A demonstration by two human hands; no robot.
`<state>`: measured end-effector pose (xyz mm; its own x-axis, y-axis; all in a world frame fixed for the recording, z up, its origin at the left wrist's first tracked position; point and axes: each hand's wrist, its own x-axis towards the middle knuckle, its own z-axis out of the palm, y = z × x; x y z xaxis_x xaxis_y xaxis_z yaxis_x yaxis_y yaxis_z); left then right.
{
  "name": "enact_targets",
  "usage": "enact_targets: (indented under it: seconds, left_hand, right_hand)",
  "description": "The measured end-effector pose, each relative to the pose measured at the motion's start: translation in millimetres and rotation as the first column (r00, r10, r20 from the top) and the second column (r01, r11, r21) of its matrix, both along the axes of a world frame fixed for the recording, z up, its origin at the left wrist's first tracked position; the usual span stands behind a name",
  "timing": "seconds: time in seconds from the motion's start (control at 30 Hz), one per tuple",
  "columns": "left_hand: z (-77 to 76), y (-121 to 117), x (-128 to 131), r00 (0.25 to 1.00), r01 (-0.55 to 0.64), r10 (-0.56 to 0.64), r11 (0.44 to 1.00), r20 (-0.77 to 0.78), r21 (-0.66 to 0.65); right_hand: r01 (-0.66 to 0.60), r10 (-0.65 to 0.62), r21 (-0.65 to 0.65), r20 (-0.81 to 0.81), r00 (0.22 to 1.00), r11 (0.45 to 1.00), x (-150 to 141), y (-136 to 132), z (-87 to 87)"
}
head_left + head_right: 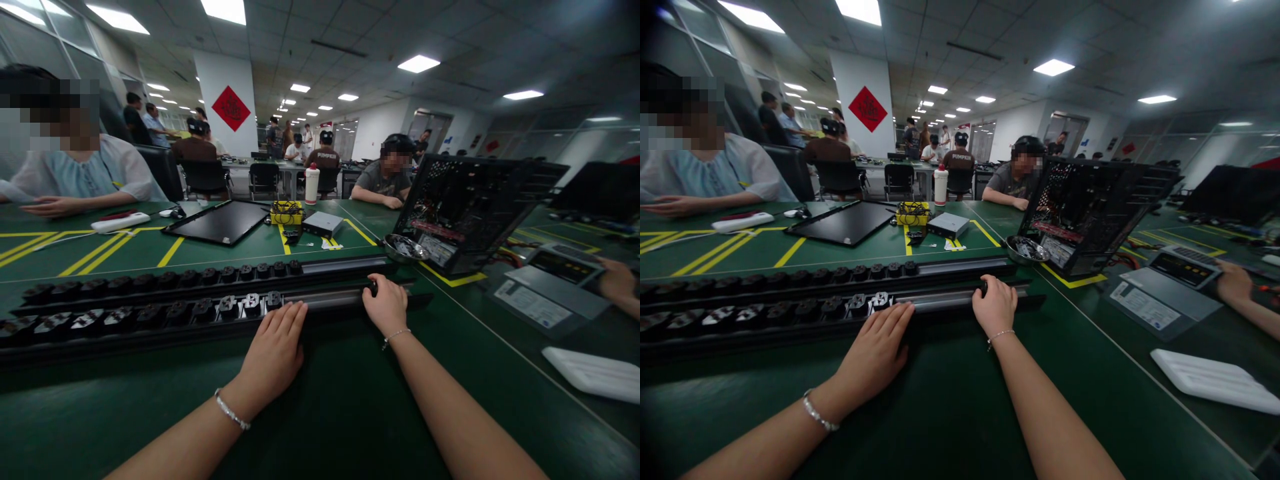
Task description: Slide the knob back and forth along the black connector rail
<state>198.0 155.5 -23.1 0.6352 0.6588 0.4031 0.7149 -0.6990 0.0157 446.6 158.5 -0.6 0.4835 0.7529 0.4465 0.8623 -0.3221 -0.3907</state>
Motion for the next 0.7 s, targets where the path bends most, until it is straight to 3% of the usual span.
enact_targets:
  seconds: [0.7]
  left_hand:
    - [-0.2, -0.2, -0.2, 1.0, 0.001, -0.001, 1.0, 0.005, 0.015]
  right_hand:
    - [0.059, -0.059, -0.026, 0.005, 0.998, 0.998, 2.2, 0.0, -2.1]
